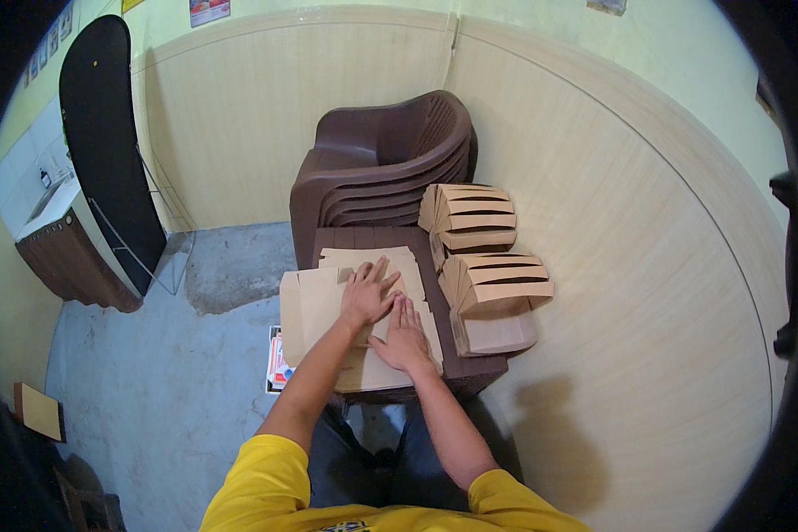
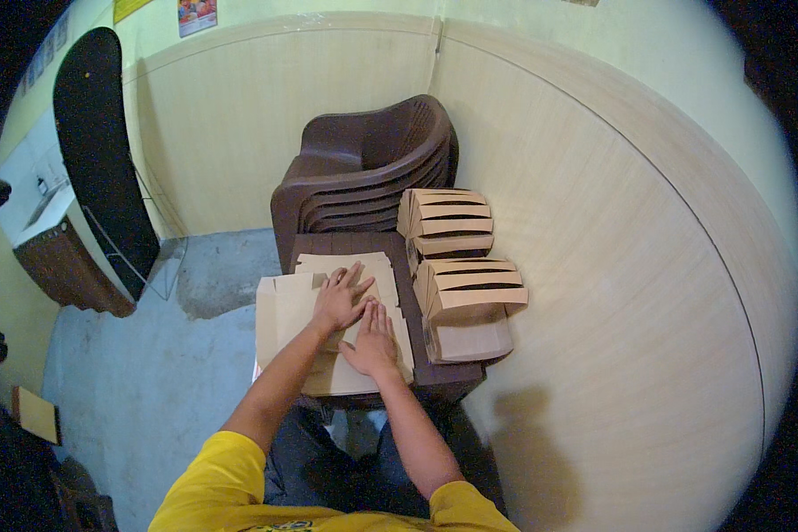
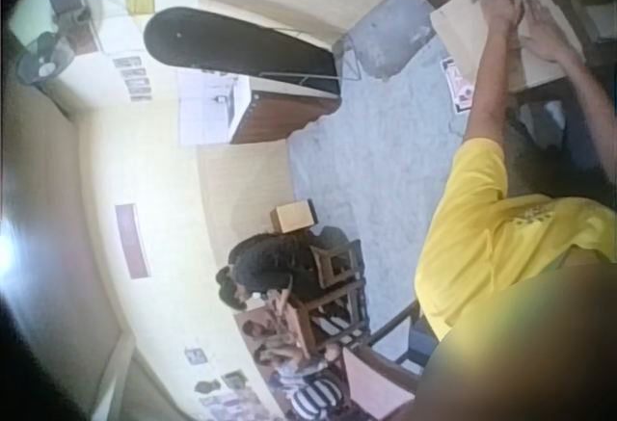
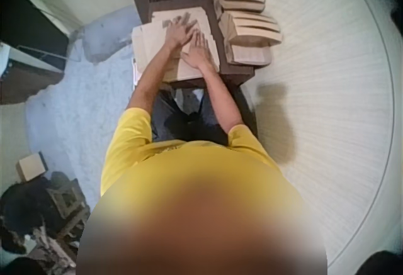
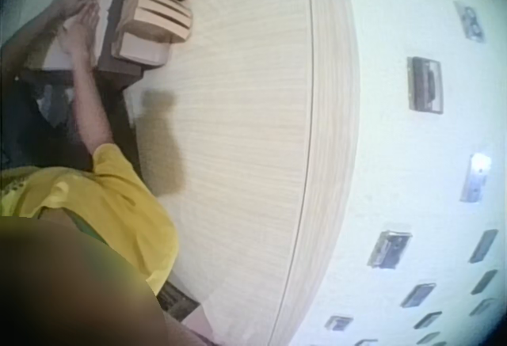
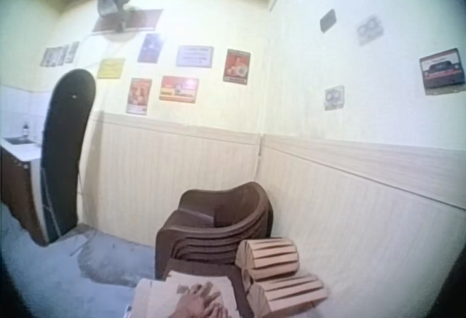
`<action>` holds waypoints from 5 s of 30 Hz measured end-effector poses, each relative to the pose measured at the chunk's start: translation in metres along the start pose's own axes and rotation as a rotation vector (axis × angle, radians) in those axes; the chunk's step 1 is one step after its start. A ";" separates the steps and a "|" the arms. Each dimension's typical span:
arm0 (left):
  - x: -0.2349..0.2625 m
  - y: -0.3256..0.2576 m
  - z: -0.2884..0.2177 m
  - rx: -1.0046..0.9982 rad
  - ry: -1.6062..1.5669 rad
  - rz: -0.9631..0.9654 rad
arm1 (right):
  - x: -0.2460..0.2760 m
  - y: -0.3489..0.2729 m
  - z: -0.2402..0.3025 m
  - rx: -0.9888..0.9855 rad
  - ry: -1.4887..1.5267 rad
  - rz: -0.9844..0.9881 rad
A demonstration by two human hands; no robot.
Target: The person folds flat cardboard pieces into small boxes by hand, folding flaps and tucking tabs to form the structure. Completed boxes are stacked on a chair beside the work area.
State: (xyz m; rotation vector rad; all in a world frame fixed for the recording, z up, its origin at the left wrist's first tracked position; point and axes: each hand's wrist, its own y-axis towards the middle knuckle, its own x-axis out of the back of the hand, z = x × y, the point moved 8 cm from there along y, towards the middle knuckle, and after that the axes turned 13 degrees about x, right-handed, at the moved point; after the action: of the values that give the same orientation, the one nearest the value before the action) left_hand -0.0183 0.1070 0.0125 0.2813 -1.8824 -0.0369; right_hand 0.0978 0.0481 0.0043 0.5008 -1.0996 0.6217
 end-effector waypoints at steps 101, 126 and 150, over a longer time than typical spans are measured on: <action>0.041 -0.082 -0.007 0.170 0.002 0.258 | 0.042 -0.036 -0.036 -0.226 0.130 -0.232; -0.006 -0.048 0.012 0.037 -0.034 0.502 | 0.031 -0.028 -0.076 -0.220 0.406 -0.289; 0.049 -0.096 -0.014 -0.059 -0.193 0.069 | 0.039 -0.079 -0.022 0.183 0.396 -0.328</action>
State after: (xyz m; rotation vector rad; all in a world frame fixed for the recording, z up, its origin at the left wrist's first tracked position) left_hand -0.0033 0.0047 0.0467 0.1772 -2.0775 -0.0749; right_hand 0.1791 0.0133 0.0268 0.6675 -0.5720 0.5057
